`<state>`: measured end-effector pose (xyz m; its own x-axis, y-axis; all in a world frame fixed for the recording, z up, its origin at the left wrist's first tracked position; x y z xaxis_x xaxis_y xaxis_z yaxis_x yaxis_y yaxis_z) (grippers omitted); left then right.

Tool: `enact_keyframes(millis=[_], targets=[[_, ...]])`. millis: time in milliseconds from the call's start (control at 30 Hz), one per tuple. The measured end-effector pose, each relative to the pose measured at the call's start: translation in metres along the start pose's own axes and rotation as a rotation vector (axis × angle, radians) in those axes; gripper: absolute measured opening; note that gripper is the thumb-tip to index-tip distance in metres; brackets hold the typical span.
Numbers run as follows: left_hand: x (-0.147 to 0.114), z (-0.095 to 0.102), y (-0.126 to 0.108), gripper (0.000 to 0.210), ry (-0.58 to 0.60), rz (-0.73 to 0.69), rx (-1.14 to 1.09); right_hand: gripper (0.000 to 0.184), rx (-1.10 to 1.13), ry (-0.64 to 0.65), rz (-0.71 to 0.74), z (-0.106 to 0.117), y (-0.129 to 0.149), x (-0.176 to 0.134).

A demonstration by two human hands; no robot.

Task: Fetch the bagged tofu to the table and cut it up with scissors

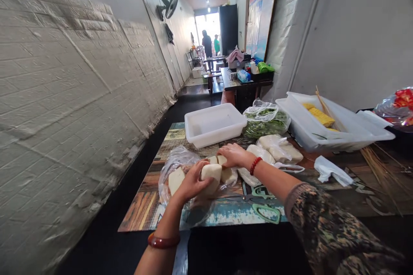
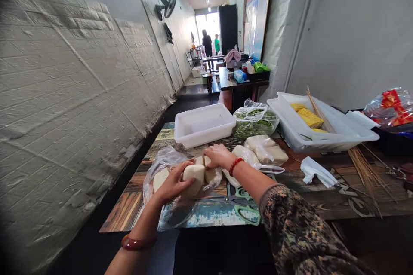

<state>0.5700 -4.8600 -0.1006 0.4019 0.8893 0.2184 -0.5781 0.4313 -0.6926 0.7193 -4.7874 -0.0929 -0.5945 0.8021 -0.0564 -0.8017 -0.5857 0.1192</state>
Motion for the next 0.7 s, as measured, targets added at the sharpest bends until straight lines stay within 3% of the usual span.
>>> enact_keyframes(millis=[133, 233, 400, 533, 700], targets=[[0.007, 0.001, 0.010, 0.047, 0.027, 0.058, -0.014, 0.055, -0.009, 0.062, -0.006, -0.006, -0.001, 0.005], [0.012, -0.002, 0.011, 0.044, 0.074, 0.049, 0.029, 0.051, -0.007, 0.038, 0.018, -0.004, 0.004, -0.001], [0.011, -0.004, -0.006, 0.042, 0.122, -0.063, 0.137, 0.033, 0.007, -0.075, 0.039, 0.003, 0.013, -0.024], [0.001, -0.004, -0.017, 0.041, 0.105, -0.114, 0.155, 0.033, 0.042, -0.108, 0.066, 0.002, 0.016, -0.034], [-0.003, -0.008, -0.015, 0.062, 0.093, -0.123, 0.112, 0.031, 0.064, -0.104, 0.104, -0.004, 0.019, -0.035]])
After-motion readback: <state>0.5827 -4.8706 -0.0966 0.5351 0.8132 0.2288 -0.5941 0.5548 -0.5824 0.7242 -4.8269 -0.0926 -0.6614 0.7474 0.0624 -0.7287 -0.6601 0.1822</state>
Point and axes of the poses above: each hand's wrist, its own x-axis towards the middle knuckle, its own z-axis out of the back of the hand, y = z × x, the point moved 6 cm from there along x, towards the middle knuckle, and after that the axes turned 4 degrees about -z, right-handed, at the moved point
